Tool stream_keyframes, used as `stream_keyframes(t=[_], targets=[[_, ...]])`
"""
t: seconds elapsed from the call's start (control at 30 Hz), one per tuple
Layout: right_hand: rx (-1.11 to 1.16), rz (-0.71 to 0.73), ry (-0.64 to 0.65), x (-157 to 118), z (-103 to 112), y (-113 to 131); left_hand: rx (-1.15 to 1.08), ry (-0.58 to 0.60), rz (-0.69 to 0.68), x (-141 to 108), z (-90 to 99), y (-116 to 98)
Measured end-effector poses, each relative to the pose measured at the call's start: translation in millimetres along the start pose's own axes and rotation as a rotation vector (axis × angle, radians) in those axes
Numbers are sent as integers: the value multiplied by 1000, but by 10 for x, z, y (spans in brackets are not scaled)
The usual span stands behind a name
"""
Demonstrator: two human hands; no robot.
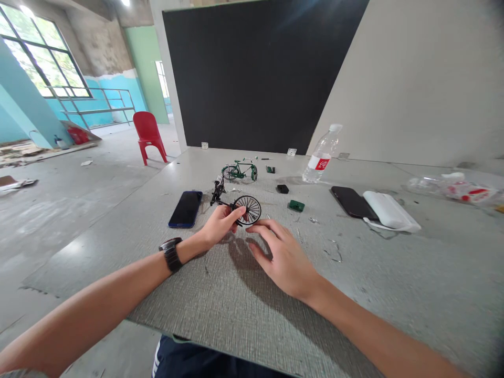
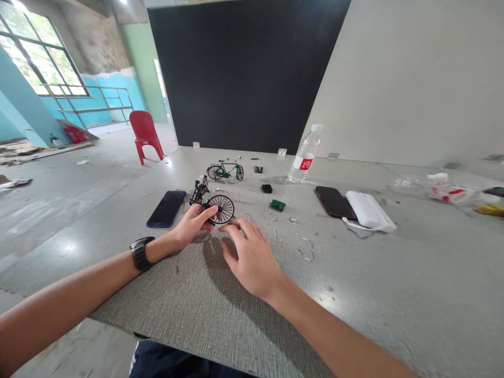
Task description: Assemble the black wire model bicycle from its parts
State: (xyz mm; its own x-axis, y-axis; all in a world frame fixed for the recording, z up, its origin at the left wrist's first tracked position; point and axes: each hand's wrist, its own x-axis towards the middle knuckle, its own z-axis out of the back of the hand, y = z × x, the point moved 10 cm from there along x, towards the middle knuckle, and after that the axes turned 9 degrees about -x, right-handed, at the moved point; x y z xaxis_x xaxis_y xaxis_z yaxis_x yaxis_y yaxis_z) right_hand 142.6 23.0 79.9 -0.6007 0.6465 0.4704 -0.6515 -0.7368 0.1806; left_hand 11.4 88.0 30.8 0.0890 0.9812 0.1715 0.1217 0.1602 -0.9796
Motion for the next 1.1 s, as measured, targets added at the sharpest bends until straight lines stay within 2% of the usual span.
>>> stream_keyframes(t=[0.13, 0.23, 0.33, 0.43, 0.53, 0.6, 0.7, 0.9, 1.1], targets=[[-36, 38, 60, 37, -15, 10, 11, -16, 2, 11, 31, 36], [-104, 44, 118, 132, 33, -153, 18, -35, 17, 19, 67, 79], [-214, 28, 130, 265, 186, -516, 39, -60, 43, 18, 100, 109], [-262, -62, 126, 338, 356, -1036, 43, -51, 54, 11, 81, 98], [-176, -179, 127, 274, 424, -1503, 24, -42, 58, 6, 58, 82], [-158, -183, 109, 199, 412, -1649, 10, -51, 63, 5, 63, 81], [-137, -175, 124, 104, 296, -1720, 3, -58, 65, 3, 60, 71], [-94, -199, 210, 77, 94, -1680, -16, -63, 62, -20, 28, 2], [-82, -249, 190, 60, 141, -1657, 10, -68, 58, -12, 55, 21]])
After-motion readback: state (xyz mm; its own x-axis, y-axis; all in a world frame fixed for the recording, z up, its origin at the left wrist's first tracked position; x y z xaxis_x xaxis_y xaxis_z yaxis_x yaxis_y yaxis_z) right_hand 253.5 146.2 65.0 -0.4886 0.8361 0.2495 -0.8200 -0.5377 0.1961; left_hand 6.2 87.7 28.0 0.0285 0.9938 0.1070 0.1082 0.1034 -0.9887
